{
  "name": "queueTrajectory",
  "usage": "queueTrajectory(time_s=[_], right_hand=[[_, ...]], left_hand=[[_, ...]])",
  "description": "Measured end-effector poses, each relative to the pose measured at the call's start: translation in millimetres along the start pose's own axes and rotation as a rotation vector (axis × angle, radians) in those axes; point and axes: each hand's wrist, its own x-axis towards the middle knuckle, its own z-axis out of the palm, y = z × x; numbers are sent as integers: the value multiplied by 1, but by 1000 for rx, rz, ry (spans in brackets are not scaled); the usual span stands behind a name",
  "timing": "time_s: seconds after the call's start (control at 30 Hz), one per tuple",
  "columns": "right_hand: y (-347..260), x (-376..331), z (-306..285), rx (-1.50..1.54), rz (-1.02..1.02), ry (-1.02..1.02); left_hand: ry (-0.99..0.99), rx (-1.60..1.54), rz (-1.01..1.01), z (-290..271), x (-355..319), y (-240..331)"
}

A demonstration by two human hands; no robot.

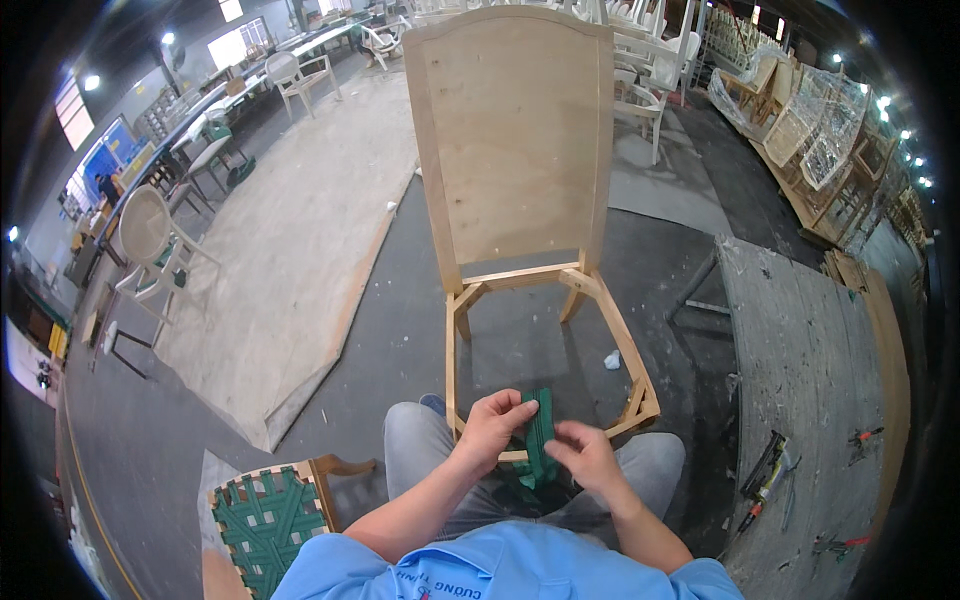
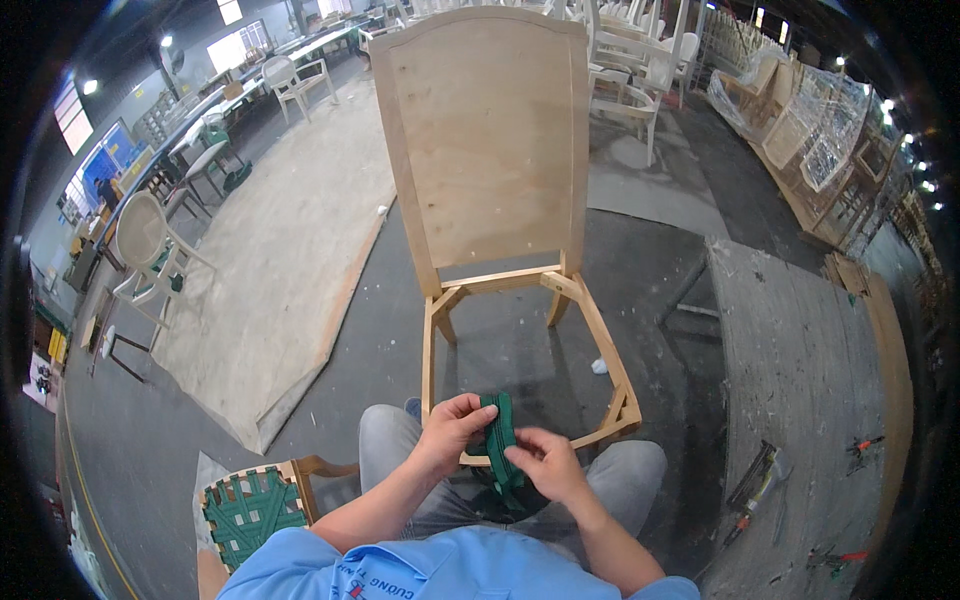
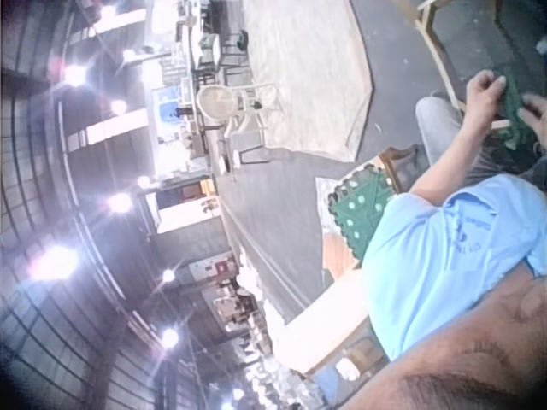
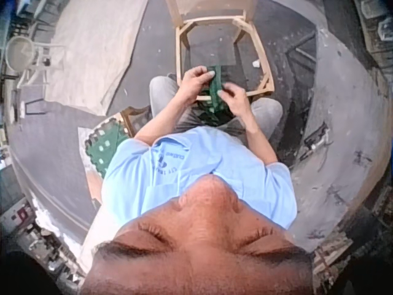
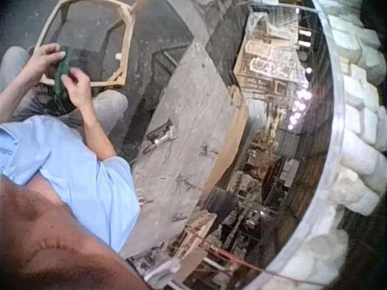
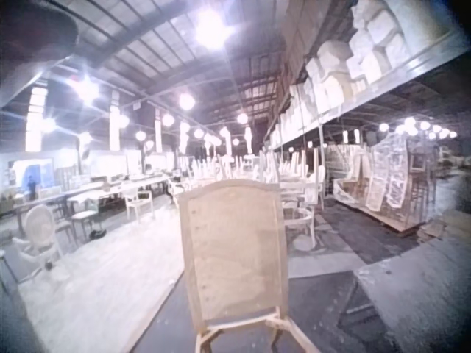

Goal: The person attaches green straps to a wooden chair frame by hand, positioning each strap and securing it with a pneumatic staple gun. The person works on multiple straps in sequence, adjusting their placement and stapling them to the frame.

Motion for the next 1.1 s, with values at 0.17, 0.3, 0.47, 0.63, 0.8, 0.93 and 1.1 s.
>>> queueTrajectory(time_s=[0.17,0.3,0.47,0.63,0.8,0.93,1.1], right_hand=[[-18,26,-6,-24,-252,164],[-28,33,1,-158,-313,170],[-33,33,11,-307,-438,193],[-39,35,14,-420,-482,190],[-42,36,17,-468,-506,200],[-42,39,19,-476,-531,212],[-42,46,20,-524,-593,203]], left_hand=[[-31,30,-11,6,-3,-9],[41,-52,-24,3,-5,-12],[78,-75,-1,-4,-6,-11],[109,-160,-28,-5,-7,-11],[87,-107,2,-10,-7,-9],[99,25,-37,-13,-7,-6],[219,311,347,-4,-16,-6]])
